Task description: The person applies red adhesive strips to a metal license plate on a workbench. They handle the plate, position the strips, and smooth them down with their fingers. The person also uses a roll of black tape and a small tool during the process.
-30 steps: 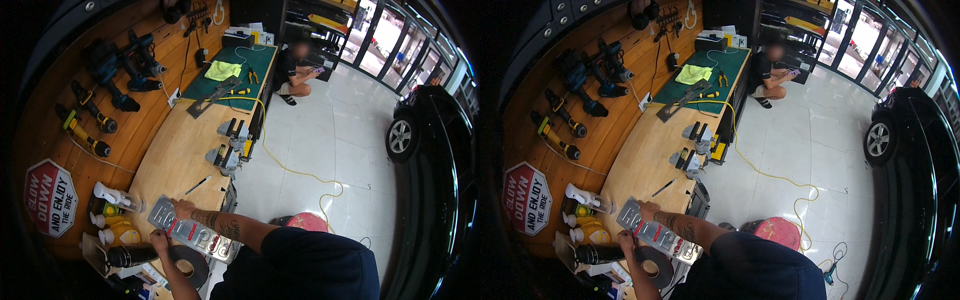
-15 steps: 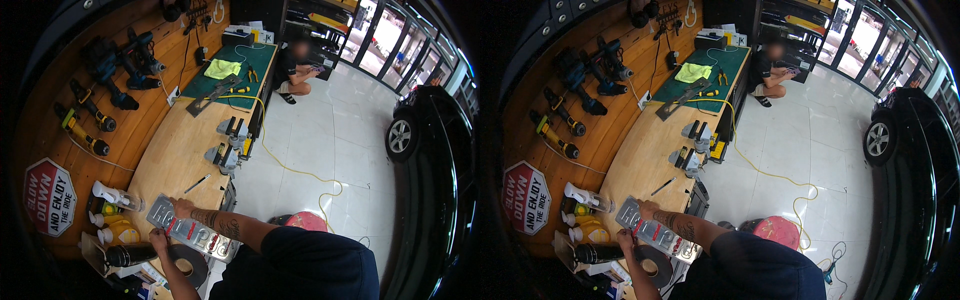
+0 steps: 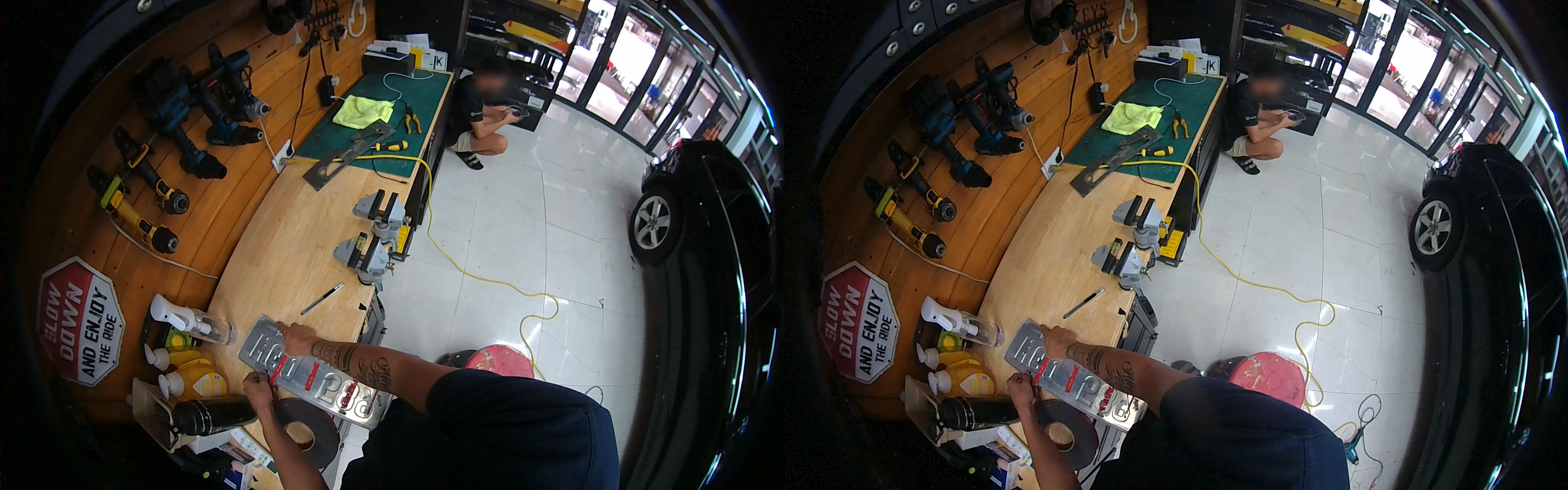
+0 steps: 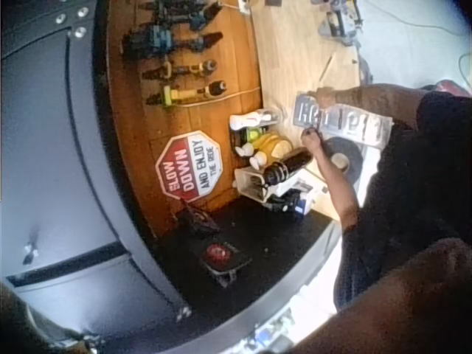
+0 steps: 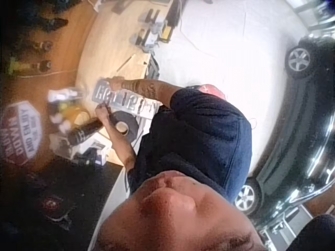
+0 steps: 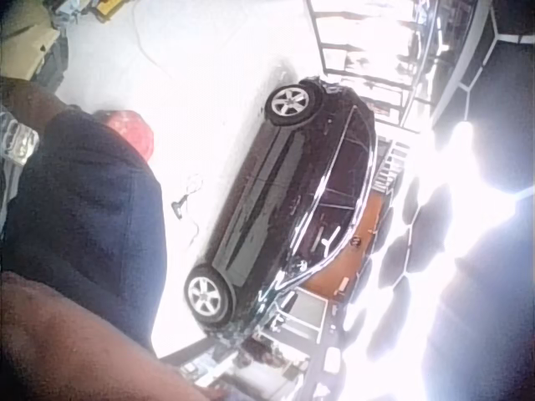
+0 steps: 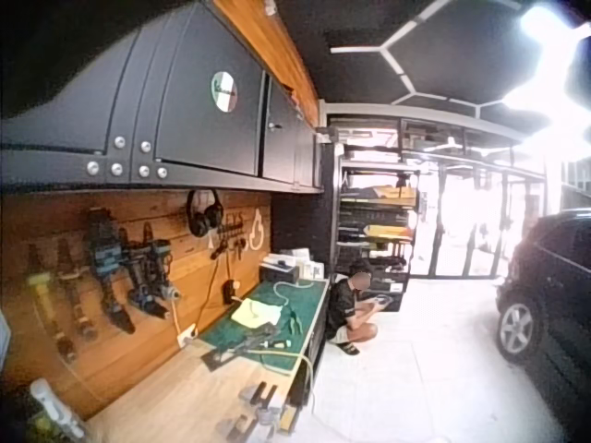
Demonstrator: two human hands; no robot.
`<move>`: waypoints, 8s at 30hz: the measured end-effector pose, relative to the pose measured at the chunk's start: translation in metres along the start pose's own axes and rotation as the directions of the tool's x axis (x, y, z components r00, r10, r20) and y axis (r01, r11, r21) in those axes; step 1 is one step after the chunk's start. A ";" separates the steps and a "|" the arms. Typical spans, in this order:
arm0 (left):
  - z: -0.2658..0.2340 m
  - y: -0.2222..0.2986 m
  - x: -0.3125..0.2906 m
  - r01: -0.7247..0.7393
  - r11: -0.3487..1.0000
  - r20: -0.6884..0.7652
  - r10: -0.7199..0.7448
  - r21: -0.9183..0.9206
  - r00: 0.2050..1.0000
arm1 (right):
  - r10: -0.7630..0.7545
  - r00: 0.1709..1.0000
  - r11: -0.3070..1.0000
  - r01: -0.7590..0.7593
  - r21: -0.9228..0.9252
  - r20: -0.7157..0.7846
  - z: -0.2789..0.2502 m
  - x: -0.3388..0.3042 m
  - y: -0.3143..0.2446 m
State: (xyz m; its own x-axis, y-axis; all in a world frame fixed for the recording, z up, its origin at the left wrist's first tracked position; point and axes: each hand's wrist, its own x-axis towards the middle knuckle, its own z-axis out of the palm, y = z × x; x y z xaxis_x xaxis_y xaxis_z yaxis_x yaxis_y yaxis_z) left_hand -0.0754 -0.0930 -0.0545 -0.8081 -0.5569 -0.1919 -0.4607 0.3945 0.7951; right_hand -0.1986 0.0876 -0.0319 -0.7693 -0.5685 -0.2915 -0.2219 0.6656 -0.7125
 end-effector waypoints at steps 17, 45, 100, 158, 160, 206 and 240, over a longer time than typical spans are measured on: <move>-0.001 -0.005 0.004 0.010 1.000 -0.006 -0.010 0.025 1.000 | 0.008 0.998 1.000 -0.009 0.021 0.055 -0.003 0.000 -0.001; -0.002 -0.003 -0.003 0.088 0.989 0.048 -0.083 -0.116 0.995 | -0.026 1.000 0.999 0.026 0.024 0.001 -0.001 -0.007 -0.002; 0.026 -0.021 0.000 -0.040 0.990 -0.087 0.053 0.138 0.995 | -0.235 0.735 0.707 0.578 0.408 -0.636 -0.131 -0.084 0.003; 0.021 -0.025 -0.004 0.171 0.985 -0.074 -0.170 0.003 0.983 | -0.118 0.951 0.992 0.124 0.001 -0.284 0.058 -0.104 0.009; 0.020 -0.015 -0.007 0.196 0.980 -0.033 -0.197 -0.021 0.980 | -0.090 0.953 0.995 0.096 0.007 -0.290 0.060 -0.105 0.009; 0.016 0.000 -0.017 0.236 0.955 -0.073 -0.226 0.179 0.971 | -0.328 0.930 0.885 0.242 -0.398 -0.165 0.081 -0.123 -0.015; 0.026 -0.026 -0.007 -0.029 0.926 -0.015 0.025 -0.376 1.000 | -0.082 0.921 0.989 0.122 0.083 -0.380 0.016 -0.094 0.035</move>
State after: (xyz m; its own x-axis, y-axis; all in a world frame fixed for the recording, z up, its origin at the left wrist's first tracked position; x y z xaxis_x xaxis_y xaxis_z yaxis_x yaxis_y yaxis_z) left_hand -0.0671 -0.0801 -0.0891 -0.8137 -0.5579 -0.1631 -0.2654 0.1070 0.9582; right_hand -0.1245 0.1566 -0.0402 -0.9182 -0.3948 0.0320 -0.2637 0.5490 -0.7931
